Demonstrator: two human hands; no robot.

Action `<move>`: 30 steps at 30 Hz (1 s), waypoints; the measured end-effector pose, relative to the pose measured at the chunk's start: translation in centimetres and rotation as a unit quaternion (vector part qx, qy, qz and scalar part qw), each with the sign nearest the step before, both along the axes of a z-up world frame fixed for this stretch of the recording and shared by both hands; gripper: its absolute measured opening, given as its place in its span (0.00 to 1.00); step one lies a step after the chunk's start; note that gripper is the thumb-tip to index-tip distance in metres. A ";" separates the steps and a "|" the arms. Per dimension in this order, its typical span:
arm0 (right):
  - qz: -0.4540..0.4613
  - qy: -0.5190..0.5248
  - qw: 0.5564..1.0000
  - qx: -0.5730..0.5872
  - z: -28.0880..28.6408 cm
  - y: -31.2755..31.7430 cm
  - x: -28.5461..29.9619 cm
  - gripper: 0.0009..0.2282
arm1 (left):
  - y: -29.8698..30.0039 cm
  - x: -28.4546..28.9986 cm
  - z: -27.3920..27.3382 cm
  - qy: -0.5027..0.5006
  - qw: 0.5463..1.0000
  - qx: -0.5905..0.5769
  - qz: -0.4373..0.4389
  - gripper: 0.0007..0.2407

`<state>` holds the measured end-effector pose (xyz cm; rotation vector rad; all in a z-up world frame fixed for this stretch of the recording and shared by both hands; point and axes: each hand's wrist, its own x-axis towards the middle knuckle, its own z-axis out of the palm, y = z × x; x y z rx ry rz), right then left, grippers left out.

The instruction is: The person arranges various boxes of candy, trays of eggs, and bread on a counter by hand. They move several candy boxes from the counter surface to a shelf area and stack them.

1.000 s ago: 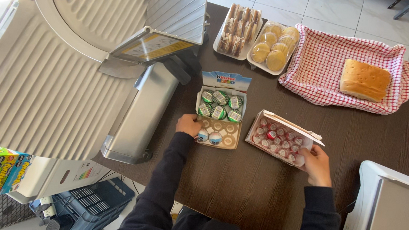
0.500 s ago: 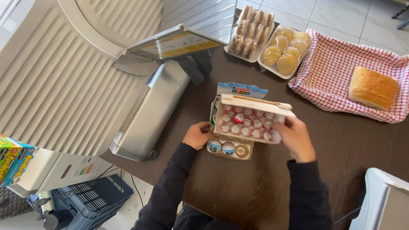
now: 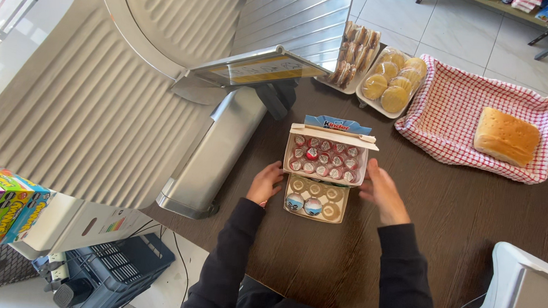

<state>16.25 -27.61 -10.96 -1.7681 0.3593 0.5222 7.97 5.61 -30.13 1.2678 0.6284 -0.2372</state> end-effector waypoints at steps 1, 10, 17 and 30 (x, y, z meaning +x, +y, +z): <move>-0.004 0.039 0.999 0.036 1.4 0.9 -1.1 0.59 | 0.3 -0.4 1.7 0.013 0.997 -0.080 0.017 0.35; -0.053 0.030 0.987 0.150 2.7 6.6 -5.2 0.64 | -3.5 -0.4 11.9 0.029 0.981 -0.194 0.001 0.61; -0.085 -0.019 0.982 0.165 -4.4 6.0 -5.9 0.52 | -4.7 -0.4 15.7 0.053 0.987 -0.148 0.026 0.60; -0.180 -0.042 0.948 0.260 -5.6 10.3 -13.0 0.49 | -2.7 -6.5 18.5 0.031 0.981 -0.179 0.073 0.49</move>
